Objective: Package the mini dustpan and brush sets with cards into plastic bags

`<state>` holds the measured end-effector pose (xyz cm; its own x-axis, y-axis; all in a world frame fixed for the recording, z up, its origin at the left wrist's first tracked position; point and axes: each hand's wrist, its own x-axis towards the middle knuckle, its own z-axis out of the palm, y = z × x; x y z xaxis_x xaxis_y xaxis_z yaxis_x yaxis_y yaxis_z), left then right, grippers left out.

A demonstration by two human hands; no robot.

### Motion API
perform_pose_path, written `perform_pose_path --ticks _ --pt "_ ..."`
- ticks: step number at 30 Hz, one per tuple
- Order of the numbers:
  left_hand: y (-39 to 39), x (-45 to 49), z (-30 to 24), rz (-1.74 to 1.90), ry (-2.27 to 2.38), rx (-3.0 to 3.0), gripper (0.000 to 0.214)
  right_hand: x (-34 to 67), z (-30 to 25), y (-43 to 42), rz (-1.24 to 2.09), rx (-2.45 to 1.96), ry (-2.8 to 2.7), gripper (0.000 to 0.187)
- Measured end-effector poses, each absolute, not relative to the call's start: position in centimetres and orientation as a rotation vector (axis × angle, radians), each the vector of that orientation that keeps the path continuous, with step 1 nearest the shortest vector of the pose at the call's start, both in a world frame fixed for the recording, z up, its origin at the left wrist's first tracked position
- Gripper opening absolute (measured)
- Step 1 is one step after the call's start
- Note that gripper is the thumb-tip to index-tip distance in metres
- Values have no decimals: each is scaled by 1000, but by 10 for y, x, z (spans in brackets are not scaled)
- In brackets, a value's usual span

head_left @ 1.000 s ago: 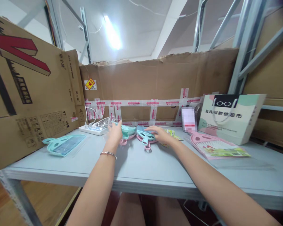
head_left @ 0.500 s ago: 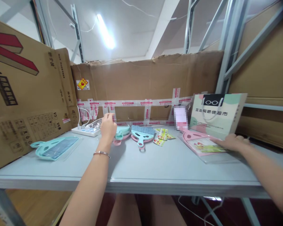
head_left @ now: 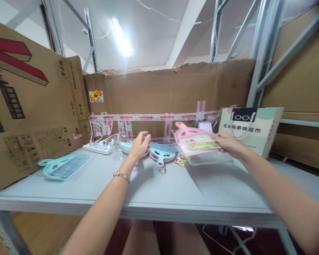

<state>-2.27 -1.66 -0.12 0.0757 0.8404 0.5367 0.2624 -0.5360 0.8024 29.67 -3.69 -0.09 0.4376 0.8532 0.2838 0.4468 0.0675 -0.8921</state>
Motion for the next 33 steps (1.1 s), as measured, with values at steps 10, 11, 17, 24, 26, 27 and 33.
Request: perform_pose_path --ticks 10,11,17,24,26,27,33 --pt "-9 -26 -3 1587 891 1213 19 168 1 -11 86 -1141 -1286 25" --pt "-7 -27 -4 1647 915 1182 19 165 -3 -14 -23 -1046 -1292 22" --pt "-8 -24 -5 1880 964 1056 19 142 -20 -23 582 -905 -1384 16" --pt "-6 -21 -12 1949 1006 1133 21 129 -17 -23 1273 -756 -921 15" --pt "-6 -22 -12 1928 1016 1213 27 133 -15 -25 1311 -803 -880 15" --pt "-5 -23 -11 1909 1008 1254 32 135 -14 -26 1313 -827 -868 14" --pt "6 -36 -11 1907 1069 1381 35 144 -8 -29 1281 -900 -882 14"
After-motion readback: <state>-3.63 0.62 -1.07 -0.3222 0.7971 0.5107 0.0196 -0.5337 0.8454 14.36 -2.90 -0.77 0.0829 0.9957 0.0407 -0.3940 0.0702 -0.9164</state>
